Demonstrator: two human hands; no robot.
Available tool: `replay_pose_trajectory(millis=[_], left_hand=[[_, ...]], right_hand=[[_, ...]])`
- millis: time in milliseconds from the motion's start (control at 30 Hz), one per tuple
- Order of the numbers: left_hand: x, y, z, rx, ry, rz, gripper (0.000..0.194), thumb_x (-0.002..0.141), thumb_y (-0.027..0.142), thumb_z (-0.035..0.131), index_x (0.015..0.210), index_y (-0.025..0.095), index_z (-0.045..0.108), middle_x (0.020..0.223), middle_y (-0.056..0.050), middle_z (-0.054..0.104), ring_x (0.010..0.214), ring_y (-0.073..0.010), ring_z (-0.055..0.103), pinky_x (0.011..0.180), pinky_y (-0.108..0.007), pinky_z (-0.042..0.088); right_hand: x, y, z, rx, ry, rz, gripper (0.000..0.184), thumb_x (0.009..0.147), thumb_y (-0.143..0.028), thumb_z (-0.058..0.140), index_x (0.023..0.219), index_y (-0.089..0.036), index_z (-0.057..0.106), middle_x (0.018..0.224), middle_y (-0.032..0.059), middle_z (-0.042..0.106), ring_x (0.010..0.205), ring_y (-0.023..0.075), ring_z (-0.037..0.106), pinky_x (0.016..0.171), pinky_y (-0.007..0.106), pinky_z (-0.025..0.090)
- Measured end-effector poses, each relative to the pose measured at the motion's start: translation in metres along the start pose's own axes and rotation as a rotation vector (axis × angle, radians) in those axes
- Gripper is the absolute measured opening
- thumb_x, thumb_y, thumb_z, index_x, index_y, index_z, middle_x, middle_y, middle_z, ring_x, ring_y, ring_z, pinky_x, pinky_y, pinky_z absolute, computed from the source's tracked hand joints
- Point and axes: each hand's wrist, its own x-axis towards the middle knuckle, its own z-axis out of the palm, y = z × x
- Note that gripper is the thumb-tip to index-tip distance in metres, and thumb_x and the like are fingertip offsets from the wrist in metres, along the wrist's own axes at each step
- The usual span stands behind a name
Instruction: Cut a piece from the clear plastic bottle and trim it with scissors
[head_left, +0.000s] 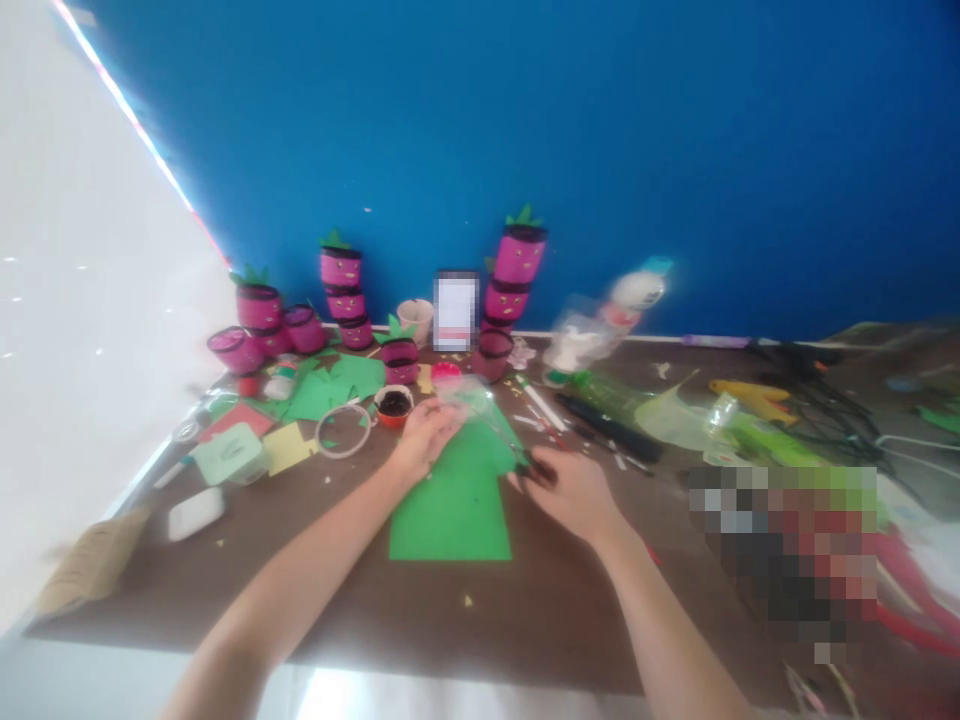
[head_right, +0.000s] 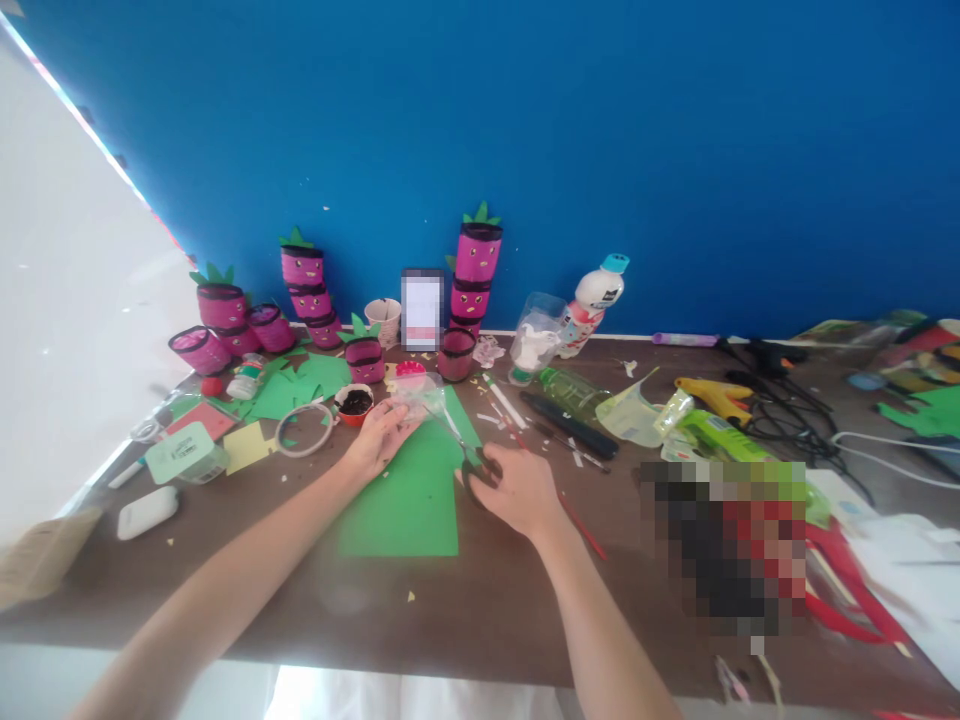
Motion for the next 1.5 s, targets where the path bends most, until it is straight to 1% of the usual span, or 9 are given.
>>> replay_pose_trajectory(millis=[267,400,533,733,833,1000,1200,1333,1500], left_hand=[[-0.002,0.003,0.002,0.021,-0.025,0.009,0.033,0.061,0.012,0.075,0.085,0.015,0.052,0.084,-0.004,0.068,0.086,-0.0157,0.066,0.099,-0.04,0.04],[0.0,0.002,0.0,0.033,-0.038,-0.007,0.032,0.062,0.015,0.075,0.085,0.014,0.053,0.083,-0.004,0.069,0.08,-0.014,0.066,0.098,-0.039,0.042],[0.003,-0.001,-0.004,0.04,-0.053,-0.021,0.035,0.062,0.015,0.075,0.089,0.014,0.054,0.087,-0.006,0.069,0.085,-0.0155,0.066,0.099,-0.038,0.041],[0.005,-0.003,-0.006,0.04,-0.053,-0.02,0.037,0.061,0.016,0.076,0.091,0.014,0.053,0.089,-0.006,0.068,0.09,-0.0169,0.066,0.099,-0.038,0.04],[0.003,-0.002,-0.002,0.052,-0.03,-0.011,0.036,0.062,0.016,0.075,0.09,0.013,0.053,0.086,-0.006,0.068,0.087,-0.0161,0.066,0.099,-0.038,0.04],[-0.002,0.002,0.005,0.046,0.035,0.006,0.031,0.064,0.015,0.074,0.088,0.014,0.054,0.08,-0.003,0.068,0.077,-0.0124,0.066,0.098,-0.038,0.041],[-0.002,0.002,0.006,0.001,-0.009,-0.015,0.025,0.067,0.022,0.071,0.085,0.015,0.055,0.085,-0.003,0.067,0.081,-0.0137,0.065,0.097,-0.039,0.042],[-0.001,0.002,0.007,-0.028,-0.02,-0.008,0.028,0.069,0.03,0.07,0.087,0.018,0.053,0.082,-0.002,0.067,0.083,-0.0162,0.065,0.096,-0.042,0.043],[0.0,0.0,0.006,-0.039,-0.015,-0.037,0.025,0.07,0.034,0.069,0.082,0.016,0.056,0.077,-0.002,0.067,0.083,-0.016,0.066,0.095,-0.039,0.045]], right_hand=[[-0.002,0.002,-0.003,0.032,-0.079,-0.02,0.042,0.073,-0.052,0.054,0.052,-0.02,0.039,0.046,-0.004,0.046,0.045,0.0104,0.042,0.048,0.022,0.025],[-0.003,0.003,-0.005,-0.009,-0.079,-0.06,0.043,0.074,-0.053,0.054,0.051,-0.02,0.039,0.045,-0.0033,0.047,0.044,0.0099,0.04,0.048,0.023,0.024],[-0.003,0.004,-0.006,-0.106,-0.087,-0.087,0.04,0.073,-0.049,0.054,0.05,-0.02,0.039,0.045,-0.0027,0.048,0.043,0.0099,0.04,0.048,0.023,0.023],[-0.004,0.004,-0.005,-0.265,-0.057,-0.13,0.031,0.071,-0.044,0.054,0.054,-0.02,0.045,0.052,0.0013,0.057,0.051,0.0139,0.05,0.052,0.025,0.025],[-0.005,0.002,-0.003,-0.339,-0.03,-0.133,0.03,0.071,-0.046,0.052,0.057,-0.019,0.049,0.055,0.0038,0.059,0.055,0.0164,0.054,0.053,0.026,0.027],[-0.006,-0.005,0.005,-0.404,0.044,-0.117,0.033,0.071,-0.05,0.052,0.06,-0.019,0.054,0.056,0.0061,0.059,0.056,0.0175,0.054,0.055,0.027,0.029],[-0.006,-0.005,0.006,-0.367,0.126,-0.147,0.03,0.069,-0.047,0.054,0.06,-0.019,0.056,0.055,0.0051,0.058,0.057,0.0172,0.053,0.056,0.026,0.03],[-0.004,0.001,0.003,-0.327,0.116,-0.199,0.027,0.069,-0.043,0.055,0.057,-0.019,0.054,0.054,0.0037,0.055,0.056,0.0163,0.052,0.056,0.026,0.029],[-0.002,0.004,0.003,-0.28,0.115,-0.203,0.026,0.068,-0.041,0.055,0.055,-0.019,0.051,0.052,0.0022,0.052,0.054,0.0149,0.049,0.055,0.026,0.028]])
